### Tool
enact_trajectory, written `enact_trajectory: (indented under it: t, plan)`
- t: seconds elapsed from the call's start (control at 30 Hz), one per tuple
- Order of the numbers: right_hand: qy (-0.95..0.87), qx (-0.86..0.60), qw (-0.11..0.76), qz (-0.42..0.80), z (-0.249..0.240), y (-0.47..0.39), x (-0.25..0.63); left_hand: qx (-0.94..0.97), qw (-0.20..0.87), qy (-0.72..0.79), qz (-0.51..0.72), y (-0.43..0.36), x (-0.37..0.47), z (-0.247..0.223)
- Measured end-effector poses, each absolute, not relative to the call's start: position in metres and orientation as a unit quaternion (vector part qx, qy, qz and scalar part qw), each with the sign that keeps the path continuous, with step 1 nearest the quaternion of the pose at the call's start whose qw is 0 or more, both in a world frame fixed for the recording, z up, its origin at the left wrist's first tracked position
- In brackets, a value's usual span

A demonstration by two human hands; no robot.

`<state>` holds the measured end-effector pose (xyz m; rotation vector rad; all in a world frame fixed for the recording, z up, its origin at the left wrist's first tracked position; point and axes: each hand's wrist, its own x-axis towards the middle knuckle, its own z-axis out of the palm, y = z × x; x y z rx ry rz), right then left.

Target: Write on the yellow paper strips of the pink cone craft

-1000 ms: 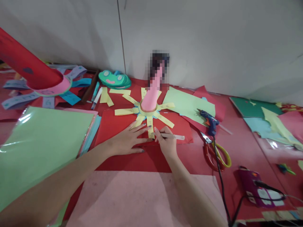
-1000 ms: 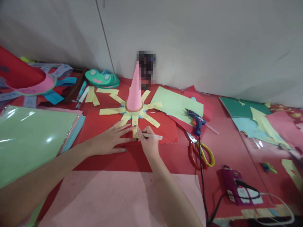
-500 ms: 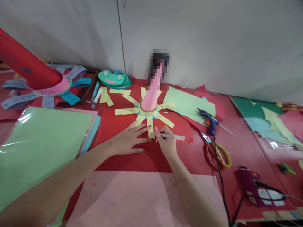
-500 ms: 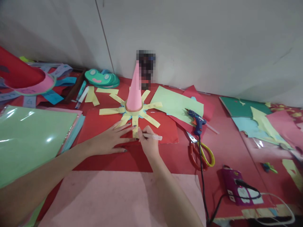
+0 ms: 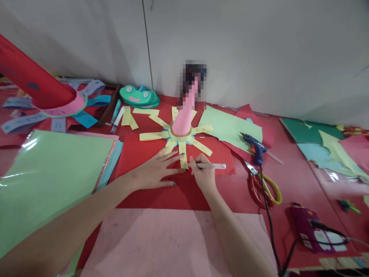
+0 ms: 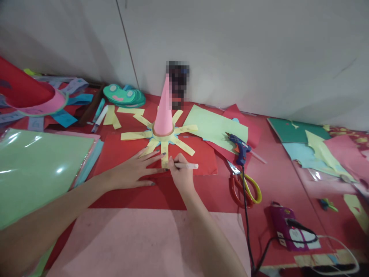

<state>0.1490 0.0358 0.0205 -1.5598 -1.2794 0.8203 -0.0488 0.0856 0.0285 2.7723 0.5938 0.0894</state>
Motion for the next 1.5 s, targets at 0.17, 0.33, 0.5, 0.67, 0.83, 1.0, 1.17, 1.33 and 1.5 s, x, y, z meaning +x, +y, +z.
enact_trajectory:
  t: [0.17,0.33,0.5,0.67,0.83,1.0,1.17,1.33,1.5]
  plan:
    - [-0.523,-0.638,0.462,0.324,0.0193,0.0357,0.1496,0.968,0.143,0.205,0.020,0.0859,-0.0484,0.0292]
    - [-0.529,-0.635,0.457,0.329,0.0197,0.0359,0.1507,0.969,0.143,0.200,0.029,0.0859,-0.0485,0.0294]
    - [-0.526,-0.635,0.459,0.330,0.0204,0.0369,0.1505,0.969,0.139,0.201,0.021,0.0859,-0.0489,0.0287]
    - [-0.527,-0.633,0.465,0.325,0.0206,0.0374,0.1503,0.970,0.137,0.202,0.018,0.0861,-0.0492,0.0280]
    - [-0.529,-0.636,0.463,0.318,0.0196,0.0379,0.1506,0.970,0.137,0.199,0.019,0.0864,-0.0488,0.0282]
    - [-0.531,-0.630,0.466,0.321,0.0192,0.0381,0.1509,0.969,0.139,0.203,0.022,0.0864,-0.0491,0.0275]
    - [-0.535,-0.628,0.467,0.319,0.0199,0.0385,0.1513,0.970,0.138,0.200,0.025,0.0860,-0.0492,0.0276]
    - [-0.535,-0.632,0.460,0.320,0.0206,0.0389,0.1518,0.971,0.134,0.198,0.017,0.0861,-0.0486,0.0287]
    - [-0.538,-0.630,0.461,0.317,0.0217,0.0385,0.1515,0.971,0.134,0.198,0.016,0.0864,-0.0488,0.0281]
